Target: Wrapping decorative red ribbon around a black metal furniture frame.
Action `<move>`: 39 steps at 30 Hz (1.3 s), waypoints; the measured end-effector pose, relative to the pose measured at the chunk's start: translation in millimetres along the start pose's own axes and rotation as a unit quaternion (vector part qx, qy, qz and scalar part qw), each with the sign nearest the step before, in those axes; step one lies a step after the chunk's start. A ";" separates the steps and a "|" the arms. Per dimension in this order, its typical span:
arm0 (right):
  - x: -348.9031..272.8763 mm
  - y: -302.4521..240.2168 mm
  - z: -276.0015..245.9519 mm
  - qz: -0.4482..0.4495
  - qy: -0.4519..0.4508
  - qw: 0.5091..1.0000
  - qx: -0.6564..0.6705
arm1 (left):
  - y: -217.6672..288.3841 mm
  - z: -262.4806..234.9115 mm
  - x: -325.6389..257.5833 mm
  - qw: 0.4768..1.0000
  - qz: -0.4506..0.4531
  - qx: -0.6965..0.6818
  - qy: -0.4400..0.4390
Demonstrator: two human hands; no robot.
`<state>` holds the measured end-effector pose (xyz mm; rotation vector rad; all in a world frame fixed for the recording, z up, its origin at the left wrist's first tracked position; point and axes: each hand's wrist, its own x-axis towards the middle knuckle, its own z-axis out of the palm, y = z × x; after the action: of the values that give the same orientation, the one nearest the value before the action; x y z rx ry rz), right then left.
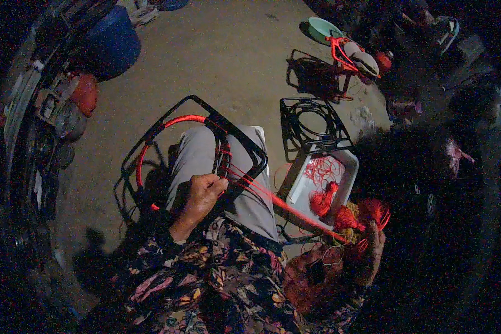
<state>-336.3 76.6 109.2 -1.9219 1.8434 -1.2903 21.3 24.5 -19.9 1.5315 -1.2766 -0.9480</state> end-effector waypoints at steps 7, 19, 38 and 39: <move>-18.5 80.4 22.8 0.435 -0.017 0.860 0.267 | 15.3 2.9 -2.3 0.978 -0.087 -0.182 -0.053; 8.0 -51.8 167.3 0.336 -0.330 0.821 0.322 | 2.1 3.8 -3.7 0.970 -0.102 -0.213 -0.051; -43.8 64.9 69.9 0.397 -0.067 0.892 0.205 | 14.2 -14.9 5.4 0.867 -0.245 -0.390 -0.189; -43.8 67.6 69.2 0.380 -0.071 0.907 0.170 | 15.2 -15.3 5.8 0.868 -0.244 -0.389 -0.191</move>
<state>-332.1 71.6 3.2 -0.9254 1.8400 -1.0582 32.1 20.4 -0.8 1.0307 -0.5812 -1.8919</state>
